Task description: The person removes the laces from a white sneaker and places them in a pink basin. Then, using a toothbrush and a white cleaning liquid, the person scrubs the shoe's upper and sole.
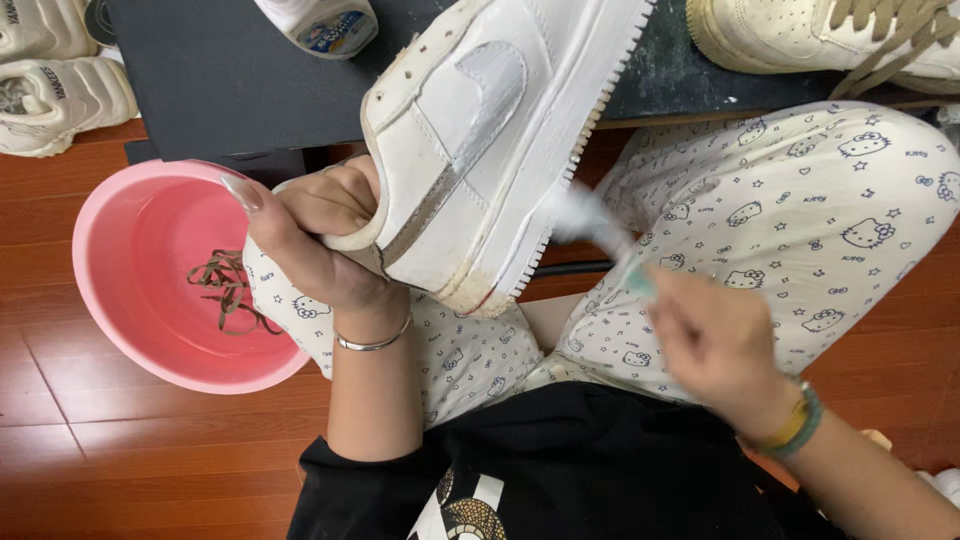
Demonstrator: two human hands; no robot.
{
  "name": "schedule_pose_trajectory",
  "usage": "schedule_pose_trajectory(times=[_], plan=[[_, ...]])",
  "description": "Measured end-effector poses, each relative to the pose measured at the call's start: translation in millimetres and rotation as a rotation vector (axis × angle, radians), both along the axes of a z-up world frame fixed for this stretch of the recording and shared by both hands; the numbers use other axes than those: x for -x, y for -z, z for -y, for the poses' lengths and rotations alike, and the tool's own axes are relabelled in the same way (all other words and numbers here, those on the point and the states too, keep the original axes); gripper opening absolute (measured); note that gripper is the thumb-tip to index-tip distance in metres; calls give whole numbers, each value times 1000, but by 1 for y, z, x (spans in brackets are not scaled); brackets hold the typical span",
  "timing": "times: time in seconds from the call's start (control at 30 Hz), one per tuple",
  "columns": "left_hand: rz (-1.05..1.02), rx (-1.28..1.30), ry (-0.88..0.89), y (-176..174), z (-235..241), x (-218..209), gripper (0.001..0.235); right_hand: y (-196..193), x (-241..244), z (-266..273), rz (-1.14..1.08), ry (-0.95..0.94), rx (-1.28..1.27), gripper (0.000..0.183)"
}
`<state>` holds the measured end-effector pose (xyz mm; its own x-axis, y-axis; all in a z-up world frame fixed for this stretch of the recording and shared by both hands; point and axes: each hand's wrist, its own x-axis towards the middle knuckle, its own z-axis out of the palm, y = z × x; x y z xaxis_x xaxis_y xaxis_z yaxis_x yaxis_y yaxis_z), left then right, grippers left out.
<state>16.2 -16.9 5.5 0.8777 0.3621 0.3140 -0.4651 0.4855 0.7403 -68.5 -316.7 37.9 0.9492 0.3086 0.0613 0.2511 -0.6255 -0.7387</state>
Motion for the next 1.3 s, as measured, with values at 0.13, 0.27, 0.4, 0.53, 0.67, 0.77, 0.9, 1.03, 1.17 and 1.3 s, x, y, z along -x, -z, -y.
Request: schedule_pose_trajectory(times=[0.13, 0.27, 0.4, 0.53, 0.67, 0.77, 0.9, 1.03, 1.17, 1.3], plan=[[-20, -20, 7, -3, 4, 1, 66, 3, -1, -6, 126, -105, 202, 20], [-31, -4, 2, -2, 5, 2, 65, 1, 1, -8, 185, -150, 227, 15], [-11, 33, 40, -1, 4, 3, 65, 7, -6, 5, 171, -149, 236, 7], [-52, 40, 20, 2, 2, -1, 63, 11, -7, -6, 167, -120, 134, 7], [-75, -52, 47, -3, 5, 3, 68, 8, -11, 2, 230, -257, 324, 8], [-67, -45, 92, -5, 6, 4, 69, 19, -36, 21, 185, -89, 255, 13], [-59, -21, 85, -7, 6, 4, 67, 13, 0, 0, 259, -247, 267, 16], [-27, 104, 102, 0, 9, 1, 64, 24, -17, 20, 227, -129, 328, 16], [-73, 3, 73, -3, 7, 5, 70, 4, -13, 7, 189, -164, 302, 13], [-82, -63, 32, -7, 10, 7, 68, -3, -34, 12, 137, -13, 270, 12]])
